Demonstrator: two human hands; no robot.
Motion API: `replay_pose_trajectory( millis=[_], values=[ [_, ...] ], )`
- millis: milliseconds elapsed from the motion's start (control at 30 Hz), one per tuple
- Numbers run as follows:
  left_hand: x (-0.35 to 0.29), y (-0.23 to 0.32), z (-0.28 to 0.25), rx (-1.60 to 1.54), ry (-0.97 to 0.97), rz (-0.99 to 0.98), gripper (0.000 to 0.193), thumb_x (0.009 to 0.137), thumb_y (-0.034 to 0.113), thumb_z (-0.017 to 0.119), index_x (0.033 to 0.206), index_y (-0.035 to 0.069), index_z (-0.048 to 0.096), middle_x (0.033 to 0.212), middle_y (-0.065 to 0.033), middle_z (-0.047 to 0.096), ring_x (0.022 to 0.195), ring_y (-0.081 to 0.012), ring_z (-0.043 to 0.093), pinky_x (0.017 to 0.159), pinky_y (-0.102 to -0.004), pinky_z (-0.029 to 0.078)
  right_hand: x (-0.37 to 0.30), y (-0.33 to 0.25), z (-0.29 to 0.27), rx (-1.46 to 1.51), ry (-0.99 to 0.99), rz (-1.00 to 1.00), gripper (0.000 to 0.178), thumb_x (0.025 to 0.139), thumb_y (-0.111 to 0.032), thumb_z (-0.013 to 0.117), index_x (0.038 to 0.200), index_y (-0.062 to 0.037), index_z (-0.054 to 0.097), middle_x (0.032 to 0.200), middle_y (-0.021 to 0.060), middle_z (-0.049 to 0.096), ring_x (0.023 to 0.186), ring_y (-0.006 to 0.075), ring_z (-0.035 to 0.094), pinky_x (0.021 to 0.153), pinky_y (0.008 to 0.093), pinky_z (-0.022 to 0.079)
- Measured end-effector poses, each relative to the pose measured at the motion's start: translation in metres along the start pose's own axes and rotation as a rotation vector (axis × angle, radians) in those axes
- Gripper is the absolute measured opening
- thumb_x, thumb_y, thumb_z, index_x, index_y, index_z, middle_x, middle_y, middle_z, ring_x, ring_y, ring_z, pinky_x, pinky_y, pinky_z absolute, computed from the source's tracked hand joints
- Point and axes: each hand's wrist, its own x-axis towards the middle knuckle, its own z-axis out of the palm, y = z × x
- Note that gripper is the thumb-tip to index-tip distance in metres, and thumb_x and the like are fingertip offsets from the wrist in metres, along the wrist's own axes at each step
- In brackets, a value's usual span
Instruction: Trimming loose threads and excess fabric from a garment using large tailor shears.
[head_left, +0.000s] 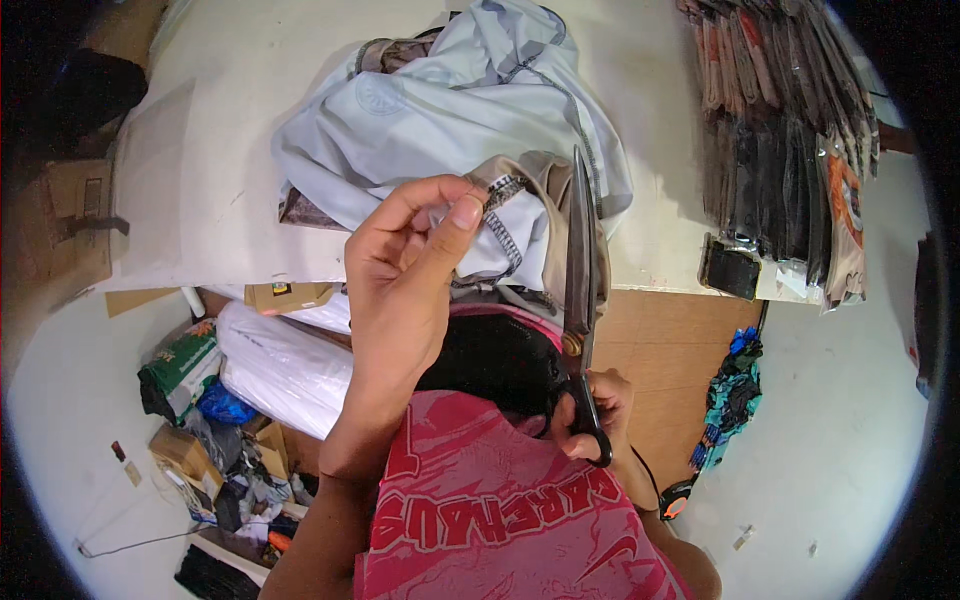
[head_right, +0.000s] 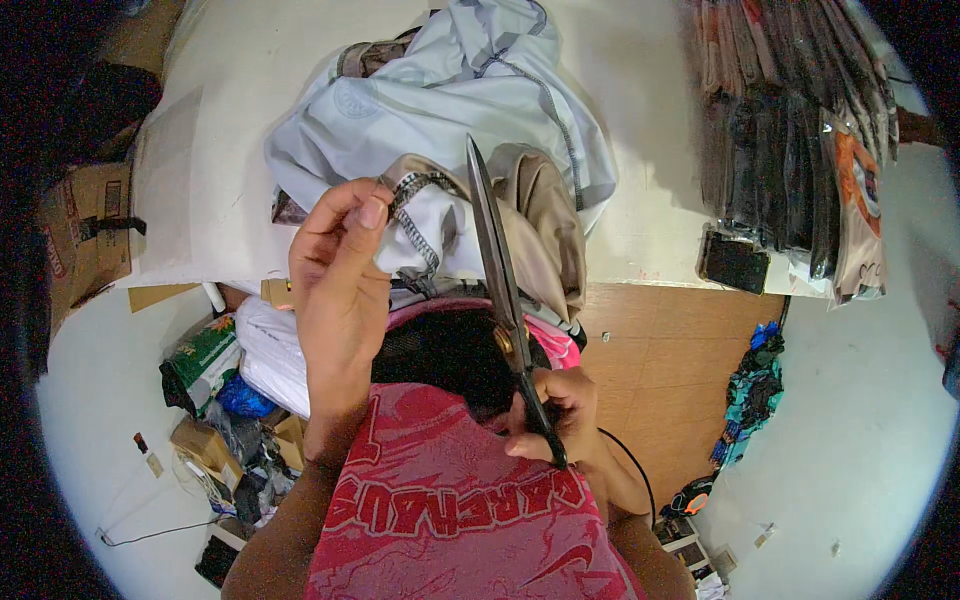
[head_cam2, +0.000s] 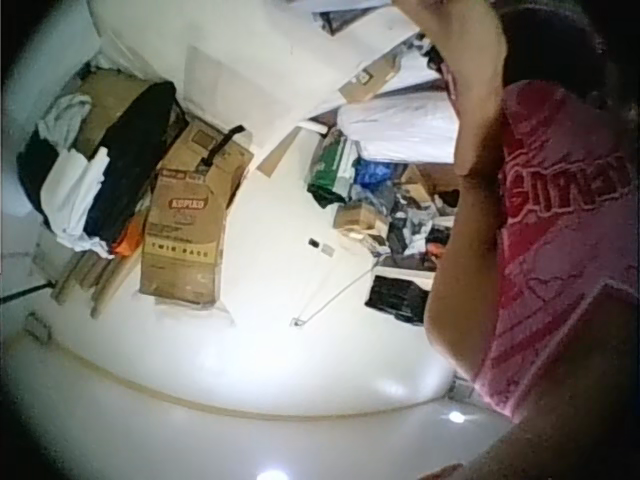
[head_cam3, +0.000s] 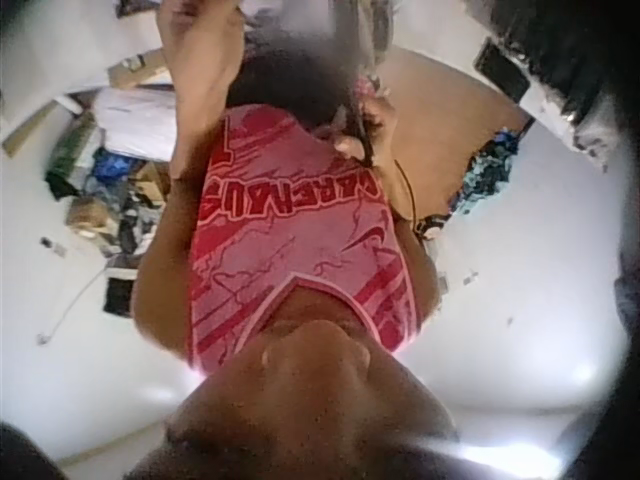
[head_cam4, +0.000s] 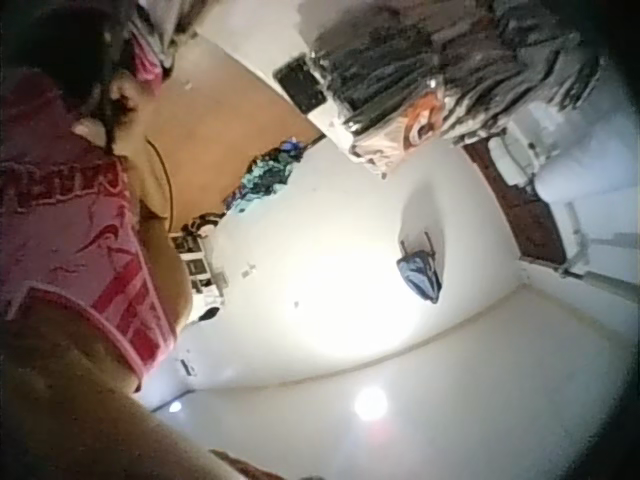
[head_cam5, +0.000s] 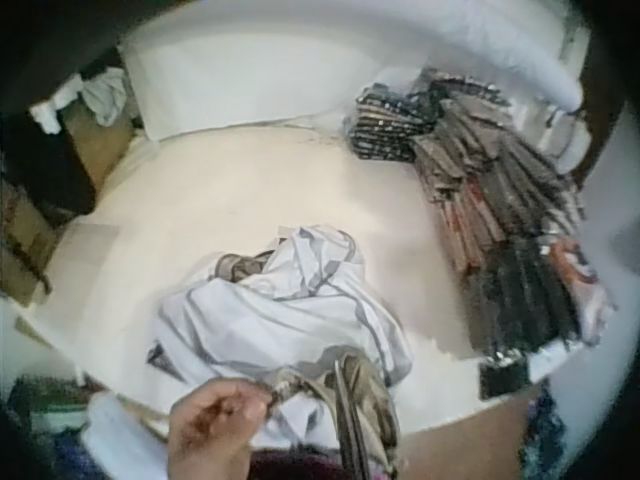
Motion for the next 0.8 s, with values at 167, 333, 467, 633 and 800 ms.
replay_pose_trajectory(
  millis=[167,333,467,633,800],
  values=[
    [0.0,-0.001,0.001,-0.153,-0.042,-0.041,0.018,0.085,0.005,0.06,0.101,-0.003,0.057,0.093,-0.005,0.058,0.079,-0.0053,0.049,0.069,-0.0158,0.037,-0.011,0.004,-0.008,0.145,-0.107,0.118,0.043,0.06,-0.038,0.082,0.063,-0.0061,0.054,0.054,-0.0003,0.055,0.043,0.0075,0.049,0.042,0.0198,0.034],
    [0.003,-0.001,0.004,-0.177,-0.133,0.004,0.015,0.087,0.007,0.056,0.099,-0.003,0.056,0.093,-0.0069,0.058,0.088,-0.0104,0.052,0.083,-0.0231,0.038,-0.003,0.004,-0.015,0.151,-0.246,-0.026,0.044,0.059,-0.042,0.081,0.063,-0.0069,0.054,0.053,-0.0016,0.054,0.042,0.0071,0.047,0.041,0.0198,0.032],
    [0.002,0.001,0.004,-0.194,-0.168,0.017,0.014,0.088,0.007,0.055,0.098,-0.003,0.056,0.094,-0.0075,0.058,0.091,-0.0122,0.051,0.087,-0.0259,0.036,-0.004,0.005,-0.012,0.141,-0.234,-0.056,0.044,0.058,-0.043,0.081,0.063,-0.0076,0.054,0.052,-0.0026,0.053,0.042,0.0074,0.047,0.04,0.0203,0.03],
    [0.0,0.001,0.006,-0.168,-0.178,0.022,0.013,0.088,0.007,0.054,0.097,-0.002,0.055,0.093,-0.0066,0.057,0.09,-0.0118,0.05,0.086,-0.0251,0.036,-0.008,0.009,-0.017,0.145,-0.252,0.063,0.046,0.058,-0.045,0.081,0.062,-0.0079,0.054,0.053,-0.0028,0.053,0.042,0.0075,0.047,0.04,0.0207,0.03],
    [-0.001,0.002,0.005,-0.179,-0.199,-0.015,0.01,0.088,0.006,0.053,0.095,-0.001,0.054,0.089,-0.0048,0.055,0.085,-0.0096,0.047,0.08,-0.0226,0.035,-0.011,0.013,-0.015,0.211,-0.22,0.116,0.05,0.057,-0.049,0.08,0.062,-0.0078,0.054,0.053,-0.003,0.053,0.042,0.0073,0.047,0.04,0.0207,0.03]
  ],
)
